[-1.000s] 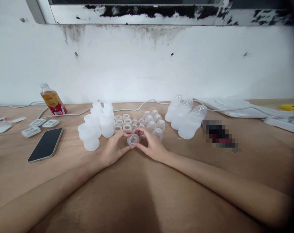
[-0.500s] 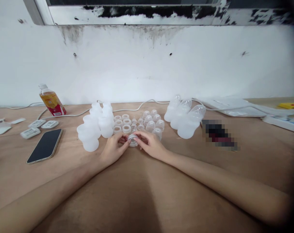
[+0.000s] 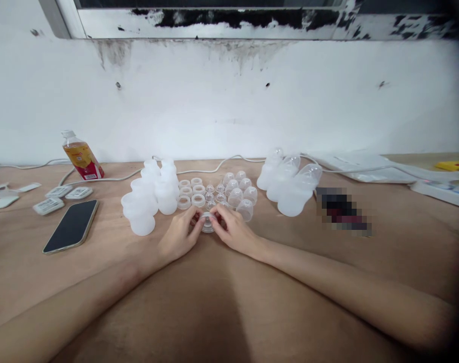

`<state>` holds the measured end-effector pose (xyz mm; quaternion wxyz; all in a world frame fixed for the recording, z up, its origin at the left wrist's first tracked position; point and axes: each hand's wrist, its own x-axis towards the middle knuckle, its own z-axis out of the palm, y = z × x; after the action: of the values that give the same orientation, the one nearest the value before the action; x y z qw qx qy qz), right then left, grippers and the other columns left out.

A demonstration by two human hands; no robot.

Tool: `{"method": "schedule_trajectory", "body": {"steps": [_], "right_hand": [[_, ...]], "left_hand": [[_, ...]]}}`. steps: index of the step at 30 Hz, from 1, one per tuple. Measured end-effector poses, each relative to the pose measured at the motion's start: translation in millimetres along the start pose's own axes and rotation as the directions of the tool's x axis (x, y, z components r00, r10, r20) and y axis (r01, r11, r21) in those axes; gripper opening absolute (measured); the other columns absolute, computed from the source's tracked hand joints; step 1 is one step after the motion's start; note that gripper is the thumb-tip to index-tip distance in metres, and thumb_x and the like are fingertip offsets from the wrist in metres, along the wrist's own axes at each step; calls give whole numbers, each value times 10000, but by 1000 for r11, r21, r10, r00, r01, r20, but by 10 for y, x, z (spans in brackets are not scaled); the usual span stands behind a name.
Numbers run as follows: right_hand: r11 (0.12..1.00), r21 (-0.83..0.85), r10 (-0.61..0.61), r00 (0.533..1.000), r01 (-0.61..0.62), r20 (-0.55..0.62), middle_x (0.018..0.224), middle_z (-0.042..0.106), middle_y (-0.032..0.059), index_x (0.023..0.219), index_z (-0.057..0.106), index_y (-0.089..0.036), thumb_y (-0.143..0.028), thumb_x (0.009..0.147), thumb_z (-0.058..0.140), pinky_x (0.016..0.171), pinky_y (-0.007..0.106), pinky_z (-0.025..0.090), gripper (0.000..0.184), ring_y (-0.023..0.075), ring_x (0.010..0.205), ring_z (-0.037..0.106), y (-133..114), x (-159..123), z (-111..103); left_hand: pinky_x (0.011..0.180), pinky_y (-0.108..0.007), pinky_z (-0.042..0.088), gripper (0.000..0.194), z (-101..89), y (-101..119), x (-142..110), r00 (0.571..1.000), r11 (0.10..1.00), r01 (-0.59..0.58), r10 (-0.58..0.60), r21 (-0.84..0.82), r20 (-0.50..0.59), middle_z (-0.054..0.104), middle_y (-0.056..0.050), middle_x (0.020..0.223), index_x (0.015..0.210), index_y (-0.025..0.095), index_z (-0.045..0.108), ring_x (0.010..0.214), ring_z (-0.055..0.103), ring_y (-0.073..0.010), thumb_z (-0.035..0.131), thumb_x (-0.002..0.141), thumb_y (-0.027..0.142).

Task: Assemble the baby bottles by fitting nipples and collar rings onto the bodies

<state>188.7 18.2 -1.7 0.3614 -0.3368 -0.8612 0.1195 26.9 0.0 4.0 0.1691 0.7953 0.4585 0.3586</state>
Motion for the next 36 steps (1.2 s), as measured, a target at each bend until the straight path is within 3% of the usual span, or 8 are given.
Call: {"method": "schedule_trajectory", "body": {"steps": [9,14,20,28,36], "right_hand": [[998,-63,21,996,-16,83,684,521,18,815,400,-186,-196,819,331,552,244,372,69,129,581,496,-3,-4,11],[999,3,36,995,-37,94,701,524,9,892,410,-188,-217,834,328,588,239,384,104,121,610,498,-9,2,-3],[999,30,11,994,-14,113,737,520,9,949,402,-193,-159,774,396,611,248,388,179,122,627,481,-1,8,-26],[996,45,68,991,-73,112,640,488,-24,908,416,-190,-118,745,389,528,215,352,180,98,528,440,12,18,15],[995,65,73,990,-81,124,736,547,6,942,408,-188,-171,753,423,569,236,371,190,110,581,475,-18,21,9]], "left_hand": [[515,-214,369,99,13,-30,-5,1000,997,6,-7,81,11,578,8,656,745,192,463,562,527,-120,406,791,258],[482,-202,333,87,-17,-20,10,999,998,47,-47,39,2,521,36,580,741,190,458,516,474,-102,414,781,253],[511,-200,366,82,-41,-32,32,997,994,53,-47,-91,61,550,20,689,813,177,449,568,492,-95,437,733,174],[515,-205,358,79,17,-61,22,999,999,7,-8,35,46,520,26,654,784,185,440,566,478,-101,445,715,146],[522,-209,359,120,-35,-32,20,997,999,33,-35,22,73,520,29,686,829,184,435,566,479,-100,465,713,176]]}}
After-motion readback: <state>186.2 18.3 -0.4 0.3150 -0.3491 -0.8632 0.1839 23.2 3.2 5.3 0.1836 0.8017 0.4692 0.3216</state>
